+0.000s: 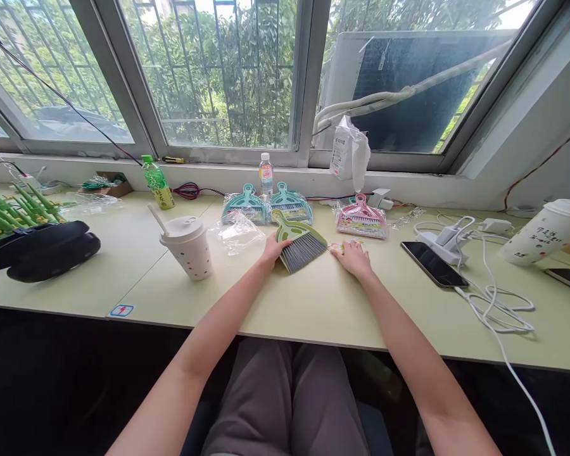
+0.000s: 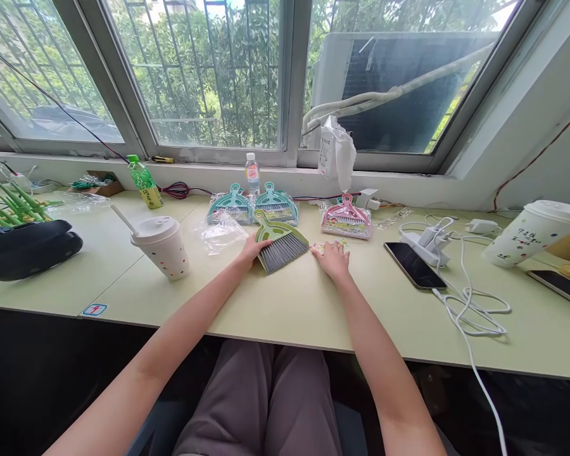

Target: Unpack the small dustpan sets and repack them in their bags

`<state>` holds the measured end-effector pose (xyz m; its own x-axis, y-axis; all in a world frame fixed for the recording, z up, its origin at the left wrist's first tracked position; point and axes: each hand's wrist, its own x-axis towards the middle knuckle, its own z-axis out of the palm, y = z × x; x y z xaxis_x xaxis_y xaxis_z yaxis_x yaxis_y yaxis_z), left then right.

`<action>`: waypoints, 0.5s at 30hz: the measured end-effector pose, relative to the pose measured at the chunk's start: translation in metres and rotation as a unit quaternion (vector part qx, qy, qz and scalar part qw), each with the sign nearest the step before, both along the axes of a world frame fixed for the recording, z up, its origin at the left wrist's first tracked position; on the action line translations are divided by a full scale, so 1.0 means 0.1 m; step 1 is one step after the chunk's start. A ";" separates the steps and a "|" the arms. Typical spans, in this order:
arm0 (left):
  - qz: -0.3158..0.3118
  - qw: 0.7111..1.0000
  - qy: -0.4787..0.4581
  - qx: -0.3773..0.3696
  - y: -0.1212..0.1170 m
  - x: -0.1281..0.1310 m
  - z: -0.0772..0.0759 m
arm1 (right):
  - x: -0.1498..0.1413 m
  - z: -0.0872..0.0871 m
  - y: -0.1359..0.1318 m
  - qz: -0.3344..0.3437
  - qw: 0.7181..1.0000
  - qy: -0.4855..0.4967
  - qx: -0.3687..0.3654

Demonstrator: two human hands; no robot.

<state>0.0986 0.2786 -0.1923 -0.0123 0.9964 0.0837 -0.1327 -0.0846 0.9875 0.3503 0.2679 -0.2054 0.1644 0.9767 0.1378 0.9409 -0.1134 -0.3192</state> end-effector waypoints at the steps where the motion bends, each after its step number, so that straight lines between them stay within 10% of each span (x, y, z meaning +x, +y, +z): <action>1: 0.002 1.000 0.001 0.000 0.00 0.00 0.00 | -0.01 -0.01 0.00 0.006 1.000 -0.010 -0.003; 10: 0.018 1.000 0.010 -0.004 -0.01 0.01 0.00 | -0.02 0.14 -0.06 -0.019 0.995 0.073 0.064; 15: 0.020 1.000 0.016 0.006 0.02 0.01 -0.04 | -0.05 0.24 -0.09 -0.056 0.948 0.248 0.190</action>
